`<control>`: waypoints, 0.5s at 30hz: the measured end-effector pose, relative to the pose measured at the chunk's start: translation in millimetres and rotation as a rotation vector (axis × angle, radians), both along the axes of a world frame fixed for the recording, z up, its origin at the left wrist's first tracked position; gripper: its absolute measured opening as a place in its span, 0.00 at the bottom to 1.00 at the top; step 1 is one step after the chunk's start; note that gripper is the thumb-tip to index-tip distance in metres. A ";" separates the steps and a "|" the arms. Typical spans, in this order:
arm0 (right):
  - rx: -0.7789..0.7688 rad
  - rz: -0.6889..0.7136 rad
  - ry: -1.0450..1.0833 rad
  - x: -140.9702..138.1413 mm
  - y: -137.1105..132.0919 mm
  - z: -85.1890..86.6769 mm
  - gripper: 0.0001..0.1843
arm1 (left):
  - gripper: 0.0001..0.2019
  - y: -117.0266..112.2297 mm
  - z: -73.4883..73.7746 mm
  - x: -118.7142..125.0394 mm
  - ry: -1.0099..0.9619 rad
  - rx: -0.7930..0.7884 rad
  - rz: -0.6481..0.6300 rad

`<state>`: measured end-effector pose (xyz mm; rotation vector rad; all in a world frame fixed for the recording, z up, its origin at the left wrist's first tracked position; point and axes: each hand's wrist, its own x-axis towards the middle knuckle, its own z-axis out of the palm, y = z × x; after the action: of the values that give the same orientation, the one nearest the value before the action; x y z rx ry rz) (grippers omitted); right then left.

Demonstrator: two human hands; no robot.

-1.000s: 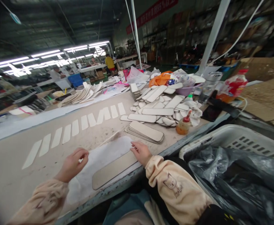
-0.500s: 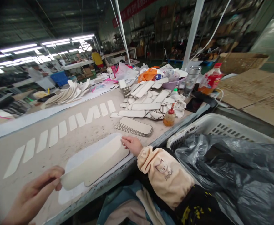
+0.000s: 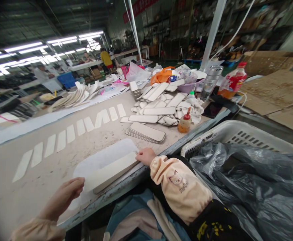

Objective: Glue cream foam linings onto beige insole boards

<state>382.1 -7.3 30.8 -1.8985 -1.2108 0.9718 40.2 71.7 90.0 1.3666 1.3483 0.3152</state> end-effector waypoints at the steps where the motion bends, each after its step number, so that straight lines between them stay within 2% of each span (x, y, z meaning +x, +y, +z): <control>1: -0.015 0.006 -0.051 -0.5 0.2 -0.2 0.06 | 0.18 1.5 -7.0 1.0 0.020 -0.017 0.015; 6: -0.090 0.021 -0.218 -3.4 1.3 2.8 0.06 | 0.19 6.7 -28.7 5.6 0.151 -0.019 -0.028; 15: -0.157 0.083 -0.334 -3.1 5.1 2.3 0.08 | 0.13 6.5 -34.2 17.2 0.317 0.077 -0.025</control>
<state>379.0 -2.2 33.1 -2.2139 -1.4489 0.8343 57.4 78.3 55.8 1.5428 1.5903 0.1379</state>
